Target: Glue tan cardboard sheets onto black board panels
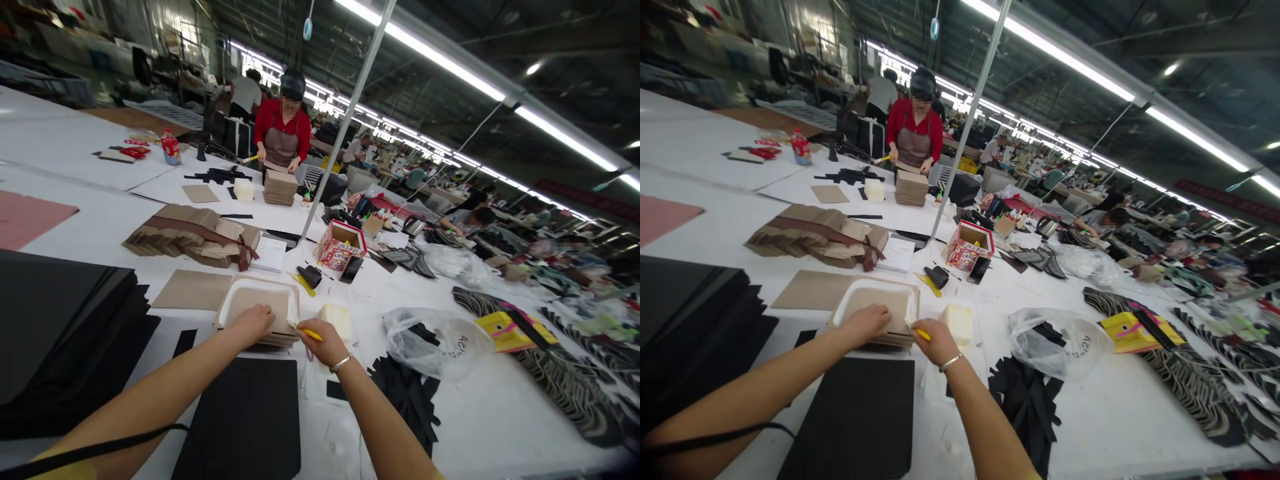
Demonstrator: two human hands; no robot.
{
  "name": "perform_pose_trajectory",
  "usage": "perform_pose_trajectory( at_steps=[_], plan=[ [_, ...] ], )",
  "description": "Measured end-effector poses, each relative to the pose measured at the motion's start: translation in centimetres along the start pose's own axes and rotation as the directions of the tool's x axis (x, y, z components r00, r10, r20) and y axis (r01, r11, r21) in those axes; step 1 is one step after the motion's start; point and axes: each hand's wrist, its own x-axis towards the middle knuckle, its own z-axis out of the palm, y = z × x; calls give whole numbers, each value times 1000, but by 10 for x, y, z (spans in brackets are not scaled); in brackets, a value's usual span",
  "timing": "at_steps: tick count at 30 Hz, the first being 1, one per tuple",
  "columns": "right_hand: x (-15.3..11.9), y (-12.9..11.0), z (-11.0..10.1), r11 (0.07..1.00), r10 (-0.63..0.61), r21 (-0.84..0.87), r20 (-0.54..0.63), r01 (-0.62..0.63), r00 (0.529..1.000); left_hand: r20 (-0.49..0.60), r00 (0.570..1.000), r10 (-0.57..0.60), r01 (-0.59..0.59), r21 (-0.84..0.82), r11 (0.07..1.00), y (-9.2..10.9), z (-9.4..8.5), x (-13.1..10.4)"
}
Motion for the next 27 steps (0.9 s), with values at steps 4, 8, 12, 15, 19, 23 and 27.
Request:
perform_pose_trajectory(
  at_steps=[4, 8, 12, 15, 19, 23, 27],
  plan=[
    [-39, -17, -3, 998, 12, 65, -90, -6, 996, 19, 999, 39, -39, 15, 999, 5, -3, 0],
    [-58, -30, -10, 962, 208, 248, -408, -111, 889, -45, 996, 77, -74, 61, 995, 13, -19, -14],
    [-66, -39, -3, 871, 402, 454, -440, -188, 803, -412, 911, -6, 28, 48, 998, 17, -48, -50],
    [-63, -48, 19, 859, 419, 466, -399, -213, 816, -627, 728, -277, 134, -265, 955, 26, -68, -85],
    [-56, -66, 53, 899, 390, 366, -419, -241, 820, -418, 578, -701, 83, -824, 560, 53, -75, -121],
    [-61, -72, 71, 876, 445, 403, -463, -266, 766, -159, 604, -781, -80, -987, 139, 78, -59, -139],
    [-82, -62, 69, 838, 482, 488, -454, -244, 749, -29, 686, -727, -192, -971, -143, 81, -41, -158]
  ],
)
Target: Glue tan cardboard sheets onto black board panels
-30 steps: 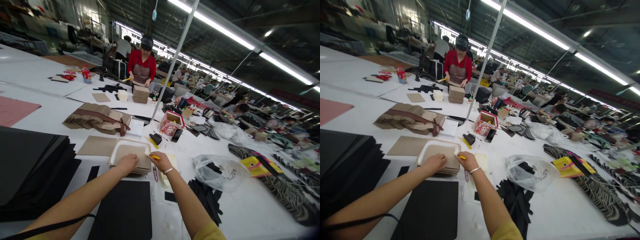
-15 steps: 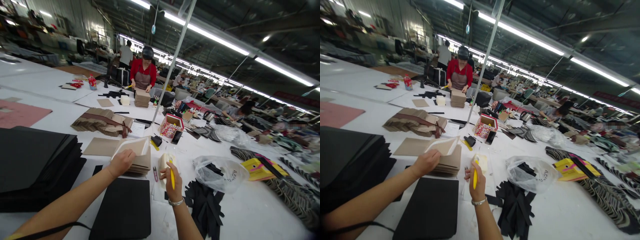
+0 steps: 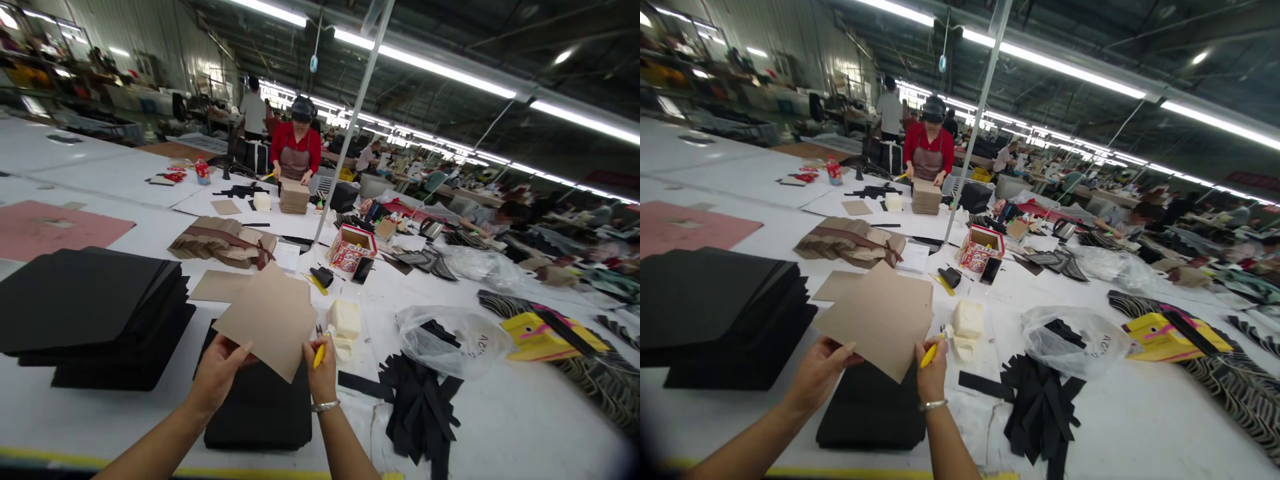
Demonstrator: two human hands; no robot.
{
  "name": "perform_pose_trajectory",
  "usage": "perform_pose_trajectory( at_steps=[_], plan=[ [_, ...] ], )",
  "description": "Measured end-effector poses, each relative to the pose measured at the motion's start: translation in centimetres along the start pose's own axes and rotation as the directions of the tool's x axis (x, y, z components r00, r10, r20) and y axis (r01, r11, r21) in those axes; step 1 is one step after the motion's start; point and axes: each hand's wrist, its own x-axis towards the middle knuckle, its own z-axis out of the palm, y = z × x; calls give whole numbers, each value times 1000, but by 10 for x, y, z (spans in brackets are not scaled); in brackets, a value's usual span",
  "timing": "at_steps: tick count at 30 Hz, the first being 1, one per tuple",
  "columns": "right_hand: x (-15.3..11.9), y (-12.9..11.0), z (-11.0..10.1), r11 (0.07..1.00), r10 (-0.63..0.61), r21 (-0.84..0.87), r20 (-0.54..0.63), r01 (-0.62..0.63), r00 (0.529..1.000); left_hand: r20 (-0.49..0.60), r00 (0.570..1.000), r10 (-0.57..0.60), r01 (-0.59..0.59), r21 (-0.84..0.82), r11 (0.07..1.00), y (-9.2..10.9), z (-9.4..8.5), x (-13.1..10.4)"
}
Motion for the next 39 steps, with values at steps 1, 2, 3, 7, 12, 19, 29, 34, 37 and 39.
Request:
perform_pose_trajectory(
  at_steps=[1, 2, 3, 7, 12, 19, 29, 34, 37, 39],
  plan=[
    [-3, 4, -8, 1000, 10, 19, 39, -11, 999, 4, 1000, -28, 28, -52, 998, -3, -8, -2],
    [-6, 8, -16, 999, 19, 29, 86, -22, 996, -11, 999, -53, 52, -82, 995, -6, -17, -4],
    [-10, 12, -25, 999, 29, 28, 135, -33, 990, -38, 996, -83, 79, -80, 994, -10, -27, -6],
    [-29, 34, -54, 996, 82, -43, 313, -72, 946, -107, 950, -294, 310, 190, 932, -42, -66, -20],
    [-48, 67, -59, 963, 204, -243, 365, -119, 908, -105, 942, -318, 313, 610, 728, -89, -92, -44],
    [-44, 95, -25, 895, 135, -446, 303, 16, 944, 4, 991, -135, 69, 845, 530, -111, -111, -31],
    [-38, 109, -11, 828, 147, -559, 292, 44, 945, -122, 976, -181, 205, 796, 569, -133, -117, -11],
    [-38, 108, -8, 817, 151, -575, 279, 38, 948, -130, 967, -221, 237, 781, 578, -134, -117, -9],
    [-37, 105, -5, 820, 160, -572, 281, 31, 946, -139, 966, -219, 243, 776, 582, -133, -116, -9],
    [-37, 104, -4, 822, 171, -569, 288, 24, 942, -138, 966, -218, 242, 776, 583, -133, -116, -8]
  ],
)
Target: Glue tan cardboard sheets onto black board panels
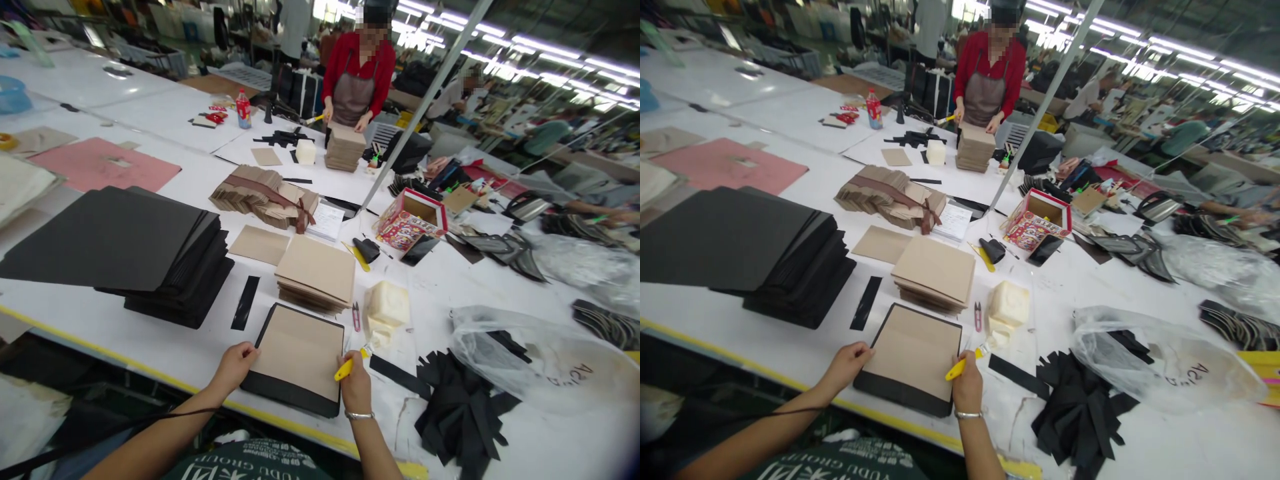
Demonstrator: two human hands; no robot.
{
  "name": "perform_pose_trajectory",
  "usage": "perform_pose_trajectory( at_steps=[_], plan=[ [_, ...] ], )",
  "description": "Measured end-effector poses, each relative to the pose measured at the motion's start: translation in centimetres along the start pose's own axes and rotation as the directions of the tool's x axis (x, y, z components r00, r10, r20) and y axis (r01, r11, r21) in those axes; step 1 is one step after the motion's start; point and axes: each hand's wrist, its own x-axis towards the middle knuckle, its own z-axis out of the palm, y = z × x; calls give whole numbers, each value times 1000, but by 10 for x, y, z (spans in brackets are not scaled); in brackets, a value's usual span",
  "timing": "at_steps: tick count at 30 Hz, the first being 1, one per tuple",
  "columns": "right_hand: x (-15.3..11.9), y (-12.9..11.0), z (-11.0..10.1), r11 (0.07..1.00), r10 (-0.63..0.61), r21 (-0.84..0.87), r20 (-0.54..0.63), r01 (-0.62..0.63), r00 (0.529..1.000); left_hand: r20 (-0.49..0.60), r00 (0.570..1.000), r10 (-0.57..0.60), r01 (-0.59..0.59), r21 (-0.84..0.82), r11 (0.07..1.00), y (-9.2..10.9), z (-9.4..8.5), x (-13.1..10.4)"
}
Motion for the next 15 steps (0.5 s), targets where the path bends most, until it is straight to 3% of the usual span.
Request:
perform_pose_trajectory(
  at_steps=[15],
  plan=[
    [1, -9, -5, 993, 77, -95, 71, -70, 995, 108, 994, -16, 5, 102, 995, -17, 3, 6]
  ],
)
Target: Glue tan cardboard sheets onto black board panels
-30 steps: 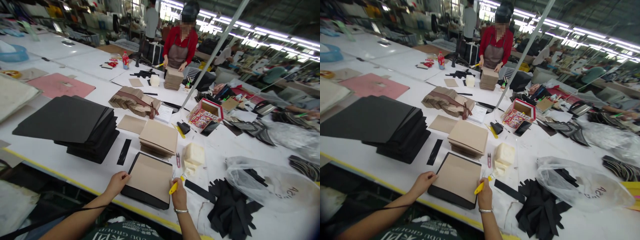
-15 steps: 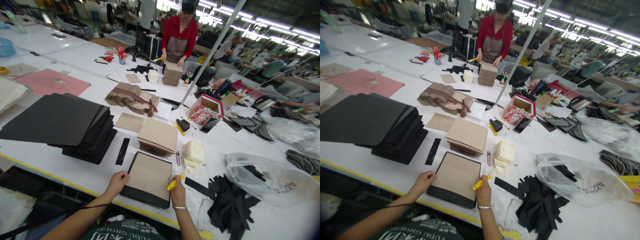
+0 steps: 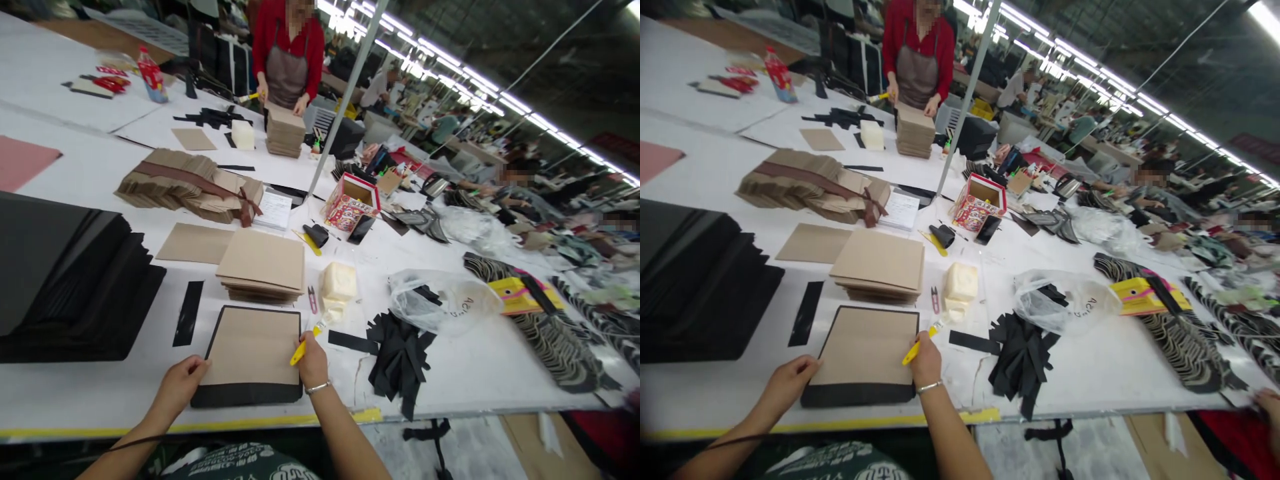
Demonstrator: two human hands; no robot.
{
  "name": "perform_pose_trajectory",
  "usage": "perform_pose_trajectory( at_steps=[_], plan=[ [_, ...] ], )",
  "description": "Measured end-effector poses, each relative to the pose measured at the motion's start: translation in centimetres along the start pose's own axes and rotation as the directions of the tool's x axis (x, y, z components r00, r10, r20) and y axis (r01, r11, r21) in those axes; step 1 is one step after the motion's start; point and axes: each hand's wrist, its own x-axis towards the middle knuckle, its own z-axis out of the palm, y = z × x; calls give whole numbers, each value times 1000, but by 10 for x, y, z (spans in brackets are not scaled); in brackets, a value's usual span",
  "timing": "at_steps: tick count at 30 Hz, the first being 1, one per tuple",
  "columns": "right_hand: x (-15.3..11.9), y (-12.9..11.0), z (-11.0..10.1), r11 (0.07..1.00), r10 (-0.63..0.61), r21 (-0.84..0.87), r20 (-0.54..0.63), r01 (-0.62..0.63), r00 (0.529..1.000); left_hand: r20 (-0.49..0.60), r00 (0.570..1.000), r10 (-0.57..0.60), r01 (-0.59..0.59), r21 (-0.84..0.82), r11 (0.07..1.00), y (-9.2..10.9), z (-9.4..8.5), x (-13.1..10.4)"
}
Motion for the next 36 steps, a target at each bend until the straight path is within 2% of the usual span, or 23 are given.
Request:
perform_pose_trajectory(
  at_steps=[5, 13, 18, 29, 36],
  plan=[
    [2, -3, -3, 999, 13, -30, 28, -12, 1000, 16, 1000, -6, 6, 25, 1000, 2, -2, 2],
    [7, -2, 0, 994, -66, -88, 51, 71, 997, -52, 999, -13, 12, -6, 1000, 16, -3, 2],
    [12, -3, 1, 988, -53, -136, 111, 68, 992, -74, 997, 8, -5, 30, 1000, 25, -8, 2],
    [10, -5, -2, 988, -74, -127, 123, 90, 990, -67, 997, 39, -38, 7, 999, 23, -10, 0],
    [8, -9, -6, 985, -59, -158, 102, 75, 993, -26, 1000, -7, 8, 24, 1000, 21, -6, 3]
  ],
)
